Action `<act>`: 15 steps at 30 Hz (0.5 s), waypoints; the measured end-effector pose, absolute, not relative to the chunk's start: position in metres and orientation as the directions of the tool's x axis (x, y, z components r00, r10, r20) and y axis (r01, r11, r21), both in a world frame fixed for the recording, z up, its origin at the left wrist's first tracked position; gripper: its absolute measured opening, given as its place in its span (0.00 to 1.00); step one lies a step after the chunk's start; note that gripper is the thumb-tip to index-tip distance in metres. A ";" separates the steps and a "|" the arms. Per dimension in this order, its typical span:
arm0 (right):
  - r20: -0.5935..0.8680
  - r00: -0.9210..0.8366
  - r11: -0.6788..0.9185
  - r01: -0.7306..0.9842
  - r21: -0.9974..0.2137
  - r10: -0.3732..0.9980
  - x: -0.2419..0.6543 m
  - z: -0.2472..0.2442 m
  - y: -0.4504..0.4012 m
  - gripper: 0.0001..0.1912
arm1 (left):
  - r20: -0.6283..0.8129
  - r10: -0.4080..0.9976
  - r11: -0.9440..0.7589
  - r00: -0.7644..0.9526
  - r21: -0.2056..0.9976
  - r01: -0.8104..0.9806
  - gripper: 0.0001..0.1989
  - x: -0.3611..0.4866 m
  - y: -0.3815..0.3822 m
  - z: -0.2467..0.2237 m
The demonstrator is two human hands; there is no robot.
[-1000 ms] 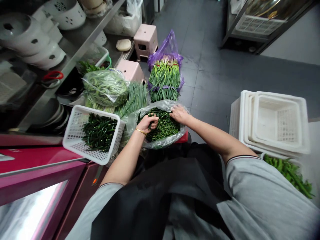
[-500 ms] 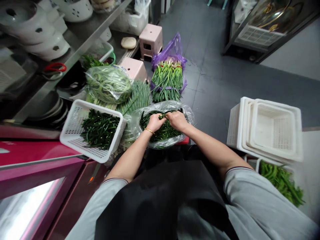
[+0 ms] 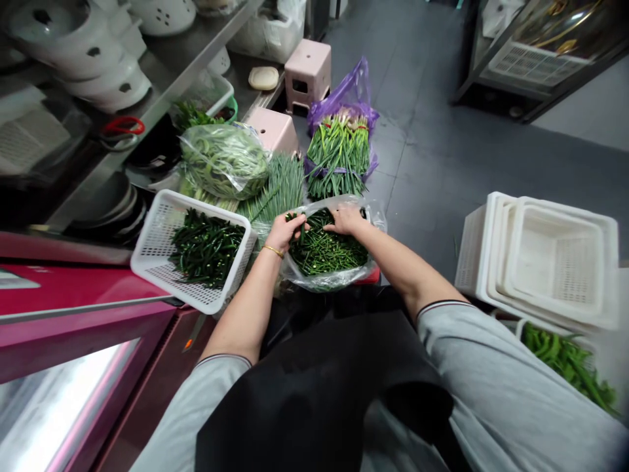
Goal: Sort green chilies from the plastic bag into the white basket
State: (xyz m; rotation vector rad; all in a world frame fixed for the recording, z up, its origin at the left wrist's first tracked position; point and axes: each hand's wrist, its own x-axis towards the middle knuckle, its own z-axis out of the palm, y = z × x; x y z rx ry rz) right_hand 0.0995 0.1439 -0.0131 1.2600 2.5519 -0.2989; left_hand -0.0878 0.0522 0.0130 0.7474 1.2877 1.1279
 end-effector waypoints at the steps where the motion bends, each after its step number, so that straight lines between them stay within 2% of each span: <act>1: -0.348 -0.545 0.577 0.817 -0.013 0.763 0.095 -0.016 0.140 0.41 | -0.351 0.929 0.322 -0.119 0.923 -0.210 0.18 -0.091 0.055 0.014; 4: -0.324 -0.568 0.598 0.802 -0.009 0.757 0.099 -0.019 0.115 0.37 | -0.350 0.922 0.324 -0.163 0.931 -0.167 0.17 -0.097 0.067 0.014; 7: -0.339 -0.609 0.618 0.780 -0.095 0.717 0.115 -0.018 0.095 0.31 | -0.232 0.946 0.234 -0.226 0.972 -0.020 0.23 -0.098 0.078 0.008; 9: -0.365 -0.576 0.567 0.811 -0.145 0.731 0.115 -0.018 0.097 0.36 | -0.069 0.955 0.113 -0.290 0.984 0.139 0.30 -0.096 0.083 0.005; 11: -0.417 -0.505 0.491 0.858 -0.148 0.756 0.102 -0.021 0.110 0.47 | 0.073 0.950 0.019 -0.305 0.957 0.290 0.35 -0.094 0.083 0.007; 15: -0.534 -0.385 0.400 0.912 -0.094 0.753 0.067 -0.027 0.138 0.62 | 0.188 0.940 -0.028 -0.285 0.875 0.484 0.41 -0.097 0.067 0.028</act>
